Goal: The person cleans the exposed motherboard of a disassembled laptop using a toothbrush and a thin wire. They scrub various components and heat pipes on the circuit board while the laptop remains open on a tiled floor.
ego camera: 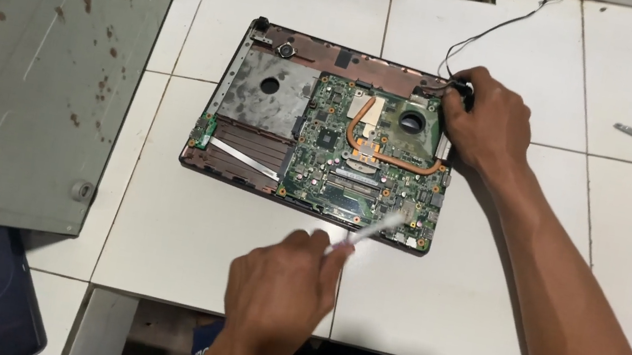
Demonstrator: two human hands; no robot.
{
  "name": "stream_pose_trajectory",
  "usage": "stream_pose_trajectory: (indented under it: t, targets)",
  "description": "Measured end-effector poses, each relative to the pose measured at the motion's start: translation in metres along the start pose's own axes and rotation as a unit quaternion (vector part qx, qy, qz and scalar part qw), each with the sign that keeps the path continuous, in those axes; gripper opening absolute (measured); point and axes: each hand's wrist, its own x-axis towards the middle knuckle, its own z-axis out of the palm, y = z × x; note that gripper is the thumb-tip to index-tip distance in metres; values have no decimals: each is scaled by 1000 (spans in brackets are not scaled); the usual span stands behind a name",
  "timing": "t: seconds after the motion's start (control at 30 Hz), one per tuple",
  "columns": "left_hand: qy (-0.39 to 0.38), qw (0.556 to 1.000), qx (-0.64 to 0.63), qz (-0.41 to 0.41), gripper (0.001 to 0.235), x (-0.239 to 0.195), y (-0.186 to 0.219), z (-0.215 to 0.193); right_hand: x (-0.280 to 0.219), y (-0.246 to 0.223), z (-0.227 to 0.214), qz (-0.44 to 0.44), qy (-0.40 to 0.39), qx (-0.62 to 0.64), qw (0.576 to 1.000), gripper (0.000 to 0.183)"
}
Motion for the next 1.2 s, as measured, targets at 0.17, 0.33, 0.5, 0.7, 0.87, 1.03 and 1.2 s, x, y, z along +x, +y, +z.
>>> stream_pose_trajectory:
  t: [0.17,0.33,0.5,0.7,0.87,1.03,1.2]
  targets:
    - [23,1000,0,-10,43,21,2,11,-2,-1,0,-4,-1,-1,1000,43]
    - [-34,999,-2,17,44,0,10,23,1,-1,0,0,5,7,1000,43]
    - [38,999,-4,14,42,16,5,11,-2,-5,-2,5,7,2,1000,40]
    - [69,986,112,99,36,13,36,60,1,-2,-1,20,-13,-3,1000,42]
    - [76,990,104,62,39,11,50,65,0,0,-1,13,-6,-1,1000,42]
    - [103,985,115,76,36,-14,54,77,1,-3,-2,18,1,5,1000,45]
    - [223,951,203,65,33,15,26,43,1,0,0,2,-3,12,1000,43]
